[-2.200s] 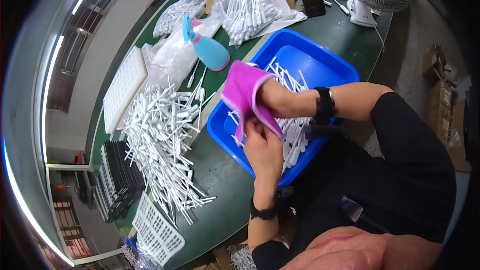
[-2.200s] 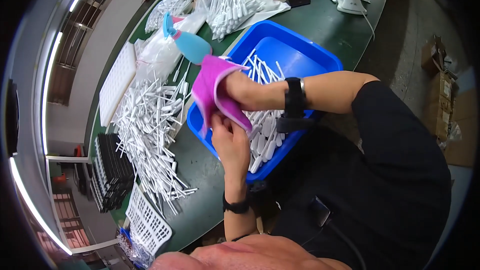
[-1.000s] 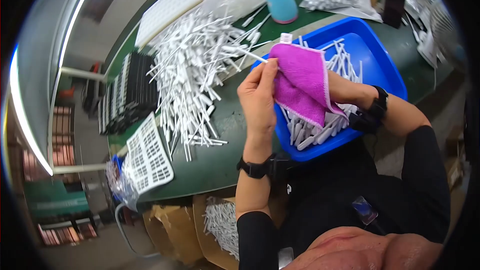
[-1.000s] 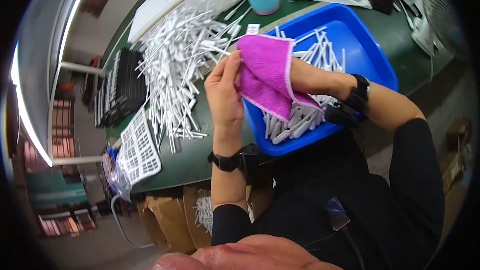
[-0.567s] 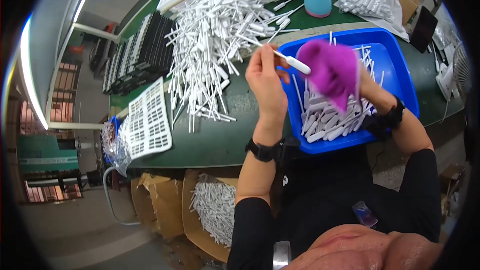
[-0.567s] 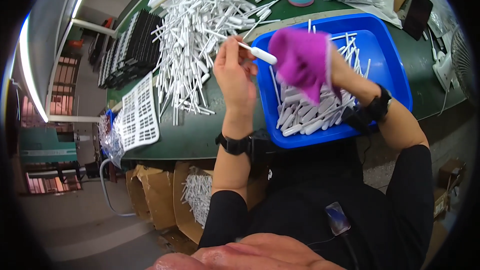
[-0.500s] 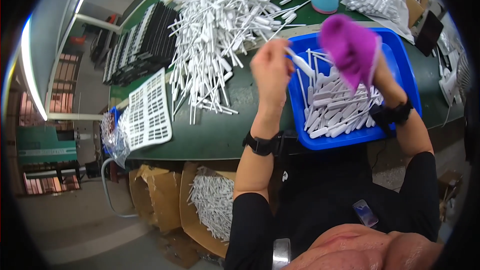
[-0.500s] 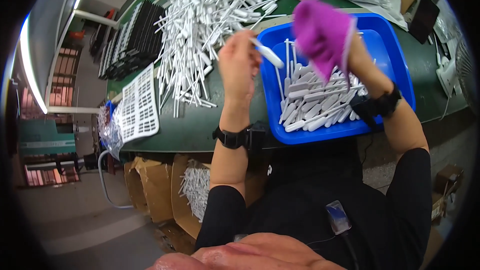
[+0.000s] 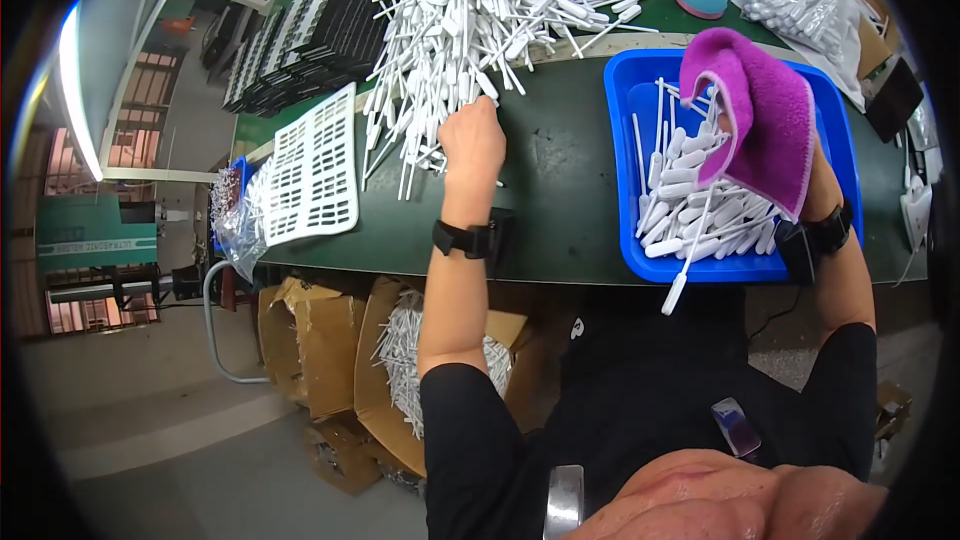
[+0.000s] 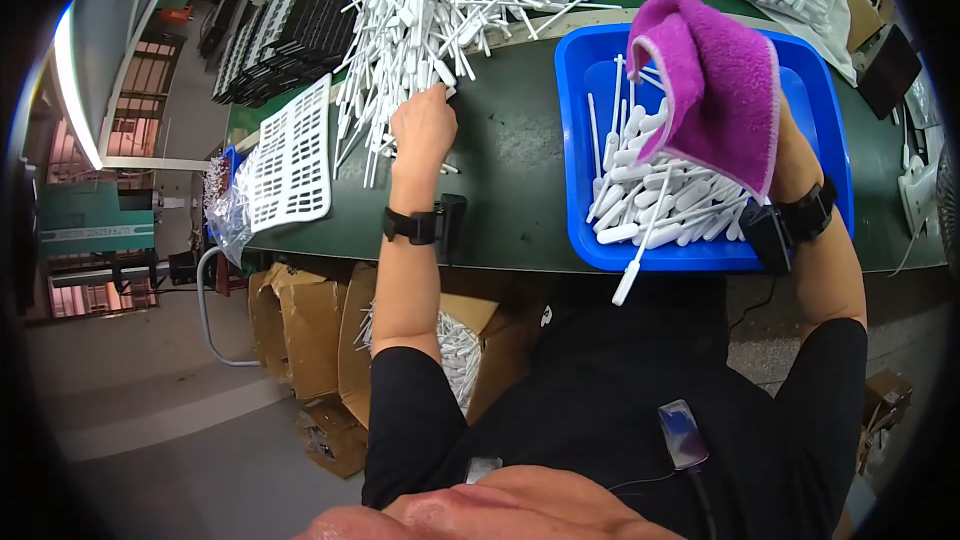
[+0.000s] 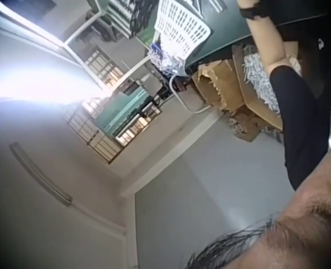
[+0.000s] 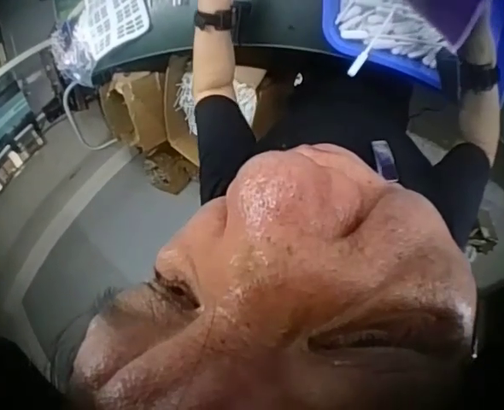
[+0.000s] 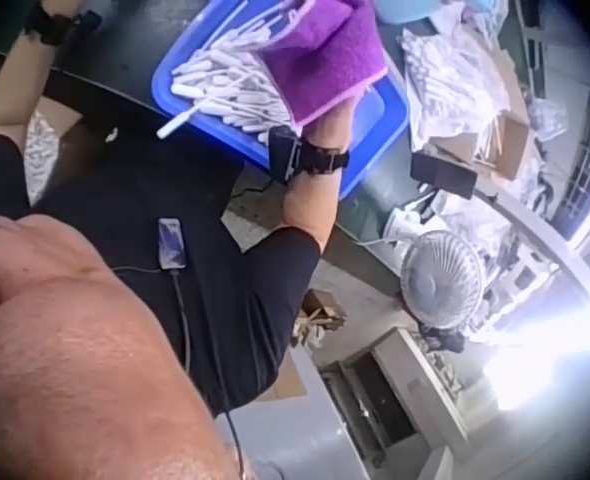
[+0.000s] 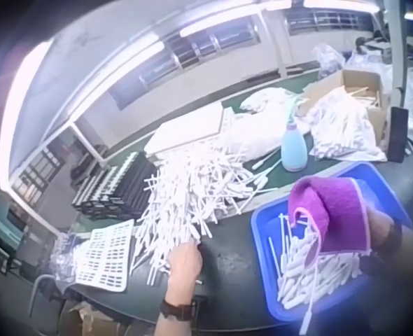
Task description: The person picks up a white swab from a blue tray, wipes the tip with a purple cloth, and places it back into the tray. This process is repeated for several swabs, occasionally reaching into a cardboard box to retrieve more swabs to add to the tray.
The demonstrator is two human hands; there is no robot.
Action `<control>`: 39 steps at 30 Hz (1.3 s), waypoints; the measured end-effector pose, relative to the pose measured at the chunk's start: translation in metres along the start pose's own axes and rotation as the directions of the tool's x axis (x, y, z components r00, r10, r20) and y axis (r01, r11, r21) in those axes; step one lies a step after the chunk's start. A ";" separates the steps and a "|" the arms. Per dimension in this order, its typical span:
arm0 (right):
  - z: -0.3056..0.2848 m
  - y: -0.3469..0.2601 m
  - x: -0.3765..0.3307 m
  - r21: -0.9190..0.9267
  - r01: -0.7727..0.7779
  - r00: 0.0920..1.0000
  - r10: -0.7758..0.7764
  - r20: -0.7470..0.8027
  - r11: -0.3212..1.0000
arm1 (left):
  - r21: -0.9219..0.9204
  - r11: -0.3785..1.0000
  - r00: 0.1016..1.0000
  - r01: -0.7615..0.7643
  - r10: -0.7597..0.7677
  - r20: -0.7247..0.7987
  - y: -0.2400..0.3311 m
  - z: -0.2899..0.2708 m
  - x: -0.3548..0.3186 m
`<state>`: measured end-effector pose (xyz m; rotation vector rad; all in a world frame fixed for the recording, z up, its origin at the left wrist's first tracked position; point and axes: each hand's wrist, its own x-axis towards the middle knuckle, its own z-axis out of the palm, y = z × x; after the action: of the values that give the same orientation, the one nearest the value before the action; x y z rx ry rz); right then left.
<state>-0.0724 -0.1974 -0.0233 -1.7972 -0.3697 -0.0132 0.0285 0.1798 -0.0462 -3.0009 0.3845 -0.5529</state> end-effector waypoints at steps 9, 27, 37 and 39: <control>0.000 0.009 -0.004 0.878 -0.217 0.966 0.226 0.128 0.427 | -0.770 0.632 0.983 0.087 -0.181 -0.038 0.035 -0.076 0.018; 0.007 -0.006 0.011 0.839 -0.206 0.929 0.369 0.006 0.503 | -0.524 -0.769 0.911 0.367 0.184 0.369 0.105 -0.025 0.026; 0.003 0.005 0.003 0.837 -0.146 0.972 0.235 0.021 0.527 | -0.491 -0.743 0.862 0.454 0.229 0.452 0.112 -0.014 0.020; -0.001 0.009 0.004 0.842 -0.173 0.972 0.228 0.062 0.511 | -0.501 -0.739 0.869 0.451 0.236 0.434 0.113 -0.012 0.020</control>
<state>-0.0664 -0.1990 -0.0307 -0.8292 -0.0713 0.2479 0.0157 0.0656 -0.0405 -4.5522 0.3230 2.7737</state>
